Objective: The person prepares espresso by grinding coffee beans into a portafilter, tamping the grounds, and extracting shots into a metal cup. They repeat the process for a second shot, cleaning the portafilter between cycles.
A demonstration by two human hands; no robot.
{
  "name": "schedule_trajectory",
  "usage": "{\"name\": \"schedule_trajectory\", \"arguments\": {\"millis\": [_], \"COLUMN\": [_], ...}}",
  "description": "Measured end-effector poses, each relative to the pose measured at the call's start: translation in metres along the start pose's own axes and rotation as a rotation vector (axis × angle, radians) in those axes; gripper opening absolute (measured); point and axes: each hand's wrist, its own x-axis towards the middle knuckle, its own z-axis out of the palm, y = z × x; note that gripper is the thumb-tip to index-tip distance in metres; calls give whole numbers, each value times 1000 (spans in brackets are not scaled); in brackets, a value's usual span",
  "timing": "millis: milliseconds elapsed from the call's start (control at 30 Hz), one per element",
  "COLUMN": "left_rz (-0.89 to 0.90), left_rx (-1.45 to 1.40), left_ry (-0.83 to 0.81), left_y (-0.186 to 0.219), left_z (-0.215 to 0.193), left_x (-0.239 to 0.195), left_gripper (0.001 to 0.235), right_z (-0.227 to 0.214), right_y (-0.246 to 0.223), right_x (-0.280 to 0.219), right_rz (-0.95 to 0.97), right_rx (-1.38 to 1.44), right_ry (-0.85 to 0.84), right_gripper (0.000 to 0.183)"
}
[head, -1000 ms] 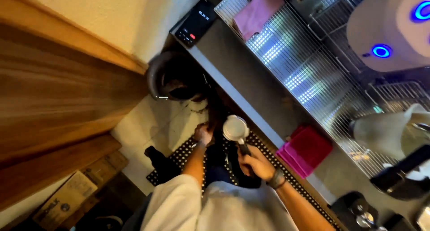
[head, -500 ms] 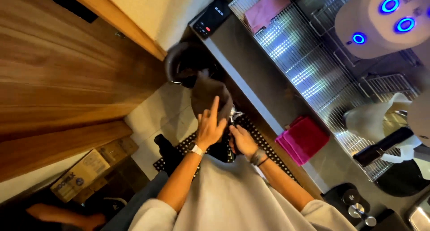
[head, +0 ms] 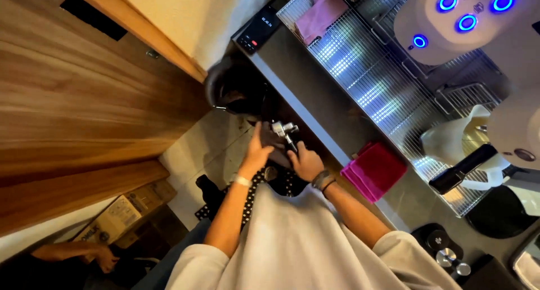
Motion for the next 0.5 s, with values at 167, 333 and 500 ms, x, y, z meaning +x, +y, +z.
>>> {"name": "schedule_trajectory", "arguments": {"millis": [167, 333, 500], "left_rz": [-334, -321, 179], "left_rx": [-233, -365, 298], "left_ry": [352, 494, 444], "left_y": [-68, -41, 20], "left_z": [-10, 1, 41], "left_x": [-13, -29, -46], "left_gripper": [42, 40, 78], "right_z": [-28, -22, 2], "right_y": [20, 26, 8], "right_x": [-5, -17, -25], "right_rz": [153, 50, 293], "right_rx": [1063, 1196, 994], "right_ry": [-363, -457, -389], "right_gripper": [31, 28, 36]}}
